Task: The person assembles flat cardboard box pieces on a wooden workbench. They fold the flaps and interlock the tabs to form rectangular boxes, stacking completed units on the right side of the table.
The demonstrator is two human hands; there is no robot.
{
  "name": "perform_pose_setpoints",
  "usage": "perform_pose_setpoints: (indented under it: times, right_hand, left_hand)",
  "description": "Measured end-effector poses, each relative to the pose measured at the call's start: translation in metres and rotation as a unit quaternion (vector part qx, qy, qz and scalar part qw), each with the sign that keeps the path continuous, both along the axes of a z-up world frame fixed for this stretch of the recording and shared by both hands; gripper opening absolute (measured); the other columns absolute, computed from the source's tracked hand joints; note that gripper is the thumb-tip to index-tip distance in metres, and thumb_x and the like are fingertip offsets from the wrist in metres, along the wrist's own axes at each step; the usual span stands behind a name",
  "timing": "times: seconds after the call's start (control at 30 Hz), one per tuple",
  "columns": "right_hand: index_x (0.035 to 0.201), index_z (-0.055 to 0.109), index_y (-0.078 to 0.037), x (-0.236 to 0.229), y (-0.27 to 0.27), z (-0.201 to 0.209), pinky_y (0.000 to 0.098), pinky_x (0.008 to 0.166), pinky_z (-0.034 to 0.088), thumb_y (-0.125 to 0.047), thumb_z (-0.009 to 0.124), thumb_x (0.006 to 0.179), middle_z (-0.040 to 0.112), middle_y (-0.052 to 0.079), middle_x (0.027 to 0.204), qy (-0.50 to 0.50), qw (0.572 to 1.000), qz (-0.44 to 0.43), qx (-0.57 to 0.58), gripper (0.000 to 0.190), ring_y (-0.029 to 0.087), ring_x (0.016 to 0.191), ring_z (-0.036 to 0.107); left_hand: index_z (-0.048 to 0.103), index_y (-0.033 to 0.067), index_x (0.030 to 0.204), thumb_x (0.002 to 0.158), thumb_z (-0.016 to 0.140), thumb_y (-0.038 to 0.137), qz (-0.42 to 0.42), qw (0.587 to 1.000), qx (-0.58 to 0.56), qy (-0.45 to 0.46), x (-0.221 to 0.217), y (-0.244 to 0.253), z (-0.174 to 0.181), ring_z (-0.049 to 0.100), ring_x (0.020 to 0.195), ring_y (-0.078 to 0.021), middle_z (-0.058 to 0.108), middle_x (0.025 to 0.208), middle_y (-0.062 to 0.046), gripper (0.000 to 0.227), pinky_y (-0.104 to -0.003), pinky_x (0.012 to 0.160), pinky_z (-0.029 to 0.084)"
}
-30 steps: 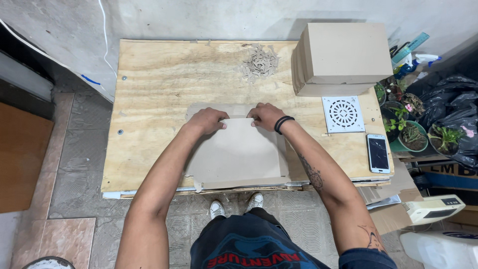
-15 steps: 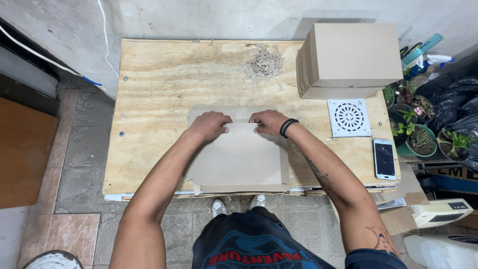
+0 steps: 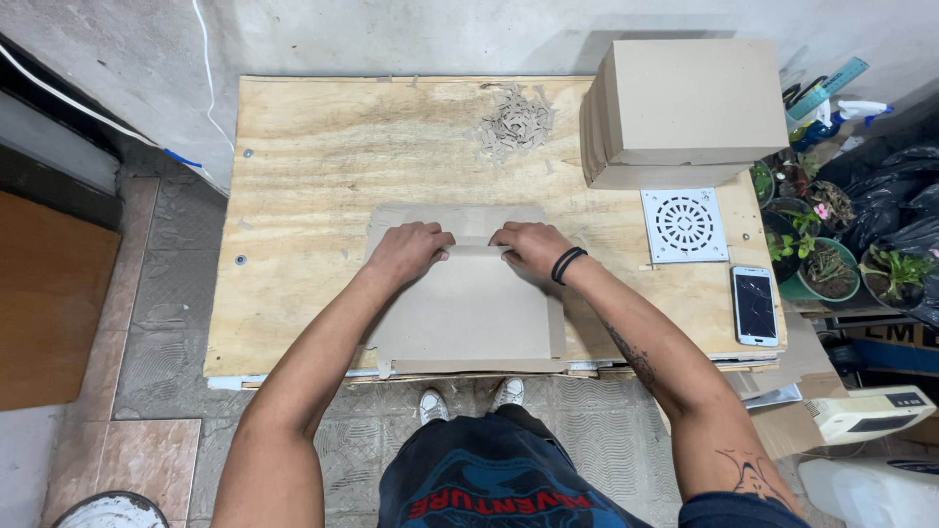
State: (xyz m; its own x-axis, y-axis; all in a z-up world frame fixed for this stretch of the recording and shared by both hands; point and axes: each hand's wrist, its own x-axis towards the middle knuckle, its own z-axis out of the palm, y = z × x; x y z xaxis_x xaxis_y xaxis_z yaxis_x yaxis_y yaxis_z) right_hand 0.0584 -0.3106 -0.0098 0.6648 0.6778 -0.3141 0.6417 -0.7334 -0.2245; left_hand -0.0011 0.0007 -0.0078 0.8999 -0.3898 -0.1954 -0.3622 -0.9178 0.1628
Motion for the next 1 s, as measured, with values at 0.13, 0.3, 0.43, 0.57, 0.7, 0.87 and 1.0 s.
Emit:
perform_pose_setpoints:
  times: [0.13,0.3,0.43,0.57,0.7,0.87,1.0]
  right_hand:
    - [0.145,0.068,-0.032,-0.009,-0.006,-0.025,0.058,0.103,0.074,-0.033,0.071,0.12,0.075,-0.006,0.131,-0.084,0.996,0.016,-0.001,0.025,0.026,0.13,0.08]
    - [0.138,0.072,-0.039,-0.028,-0.011,-0.057,0.0486,0.081,0.075,-0.03,0.069,0.12,0.07,-0.01,0.118,-0.264,0.964,0.031,-0.012,0.02,0.018,0.113,0.078]
    - [0.133,0.073,-0.04,-0.049,-0.01,-0.06,0.0427,0.072,0.073,-0.032,0.07,0.119,0.068,-0.011,0.113,-0.33,0.943,0.042,0.004,0.016,0.015,0.111,0.075]
    - [0.123,0.074,-0.035,-0.074,-0.008,-0.054,0.0359,0.069,0.069,-0.027,0.074,0.113,0.066,-0.009,0.107,-0.391,0.919,0.045,0.016,0.012,0.016,0.108,0.073]
    - [0.135,0.079,-0.031,-0.087,-0.013,-0.05,0.0333,0.08,0.071,-0.024,0.072,0.117,0.073,-0.006,0.121,-0.344,0.937,0.032,0.051,0.021,0.018,0.118,0.075]
    - [0.151,0.079,-0.028,-0.096,-0.022,-0.065,0.0309,0.102,0.069,-0.023,0.068,0.119,0.075,-0.003,0.138,-0.304,0.95,0.021,0.068,0.034,0.021,0.133,0.074]
    - [0.154,0.08,-0.026,-0.102,-0.011,-0.061,0.0324,0.102,0.069,-0.022,0.062,0.119,0.076,-0.002,0.136,-0.284,0.957,-0.013,0.062,0.04,0.022,0.128,0.077]
  left_hand:
    - [0.081,0.032,0.137,0.12,0.073,0.039,-0.023,0.998,0.002,-0.062,-0.015,0.002,-0.004,0.084,0.117,-0.0275,0.083,0.123,0.001,0.021,-0.05,0.097,0.076]
    - [0.079,0.0333,0.122,0.117,0.077,0.036,-0.07,0.963,0.078,-0.247,-0.023,0.01,-0.069,0.081,0.103,-0.0186,0.079,0.112,0.008,0.006,-0.039,0.081,0.073]
    - [0.076,0.0373,0.117,0.112,0.077,0.03,-0.082,0.932,0.097,-0.34,-0.04,0.008,-0.079,0.076,0.094,-0.0168,0.069,0.102,0.01,0.008,-0.036,0.073,0.067]
    - [0.078,0.0379,0.135,0.111,0.077,0.024,-0.08,0.93,0.116,-0.34,-0.068,0.004,-0.049,0.076,0.096,-0.0161,0.067,0.105,0.009,0.028,-0.035,0.072,0.069]
    - [0.078,0.034,0.153,0.11,0.078,0.021,-0.064,0.948,0.12,-0.289,-0.086,-0.001,-0.034,0.077,0.105,-0.019,0.067,0.112,0.005,0.045,-0.034,0.07,0.073]
    - [0.074,0.0256,0.166,0.111,0.074,0.004,-0.031,0.979,0.085,-0.18,-0.089,-0.01,-0.042,0.076,0.131,-0.0303,0.066,0.127,-0.004,0.059,-0.033,0.079,0.079]
    - [0.071,0.0224,0.171,0.114,0.07,0.001,0.009,0.994,0.052,-0.099,-0.086,-0.017,-0.038,0.073,0.139,-0.0352,0.065,0.133,-0.008,0.06,-0.037,0.084,0.081]
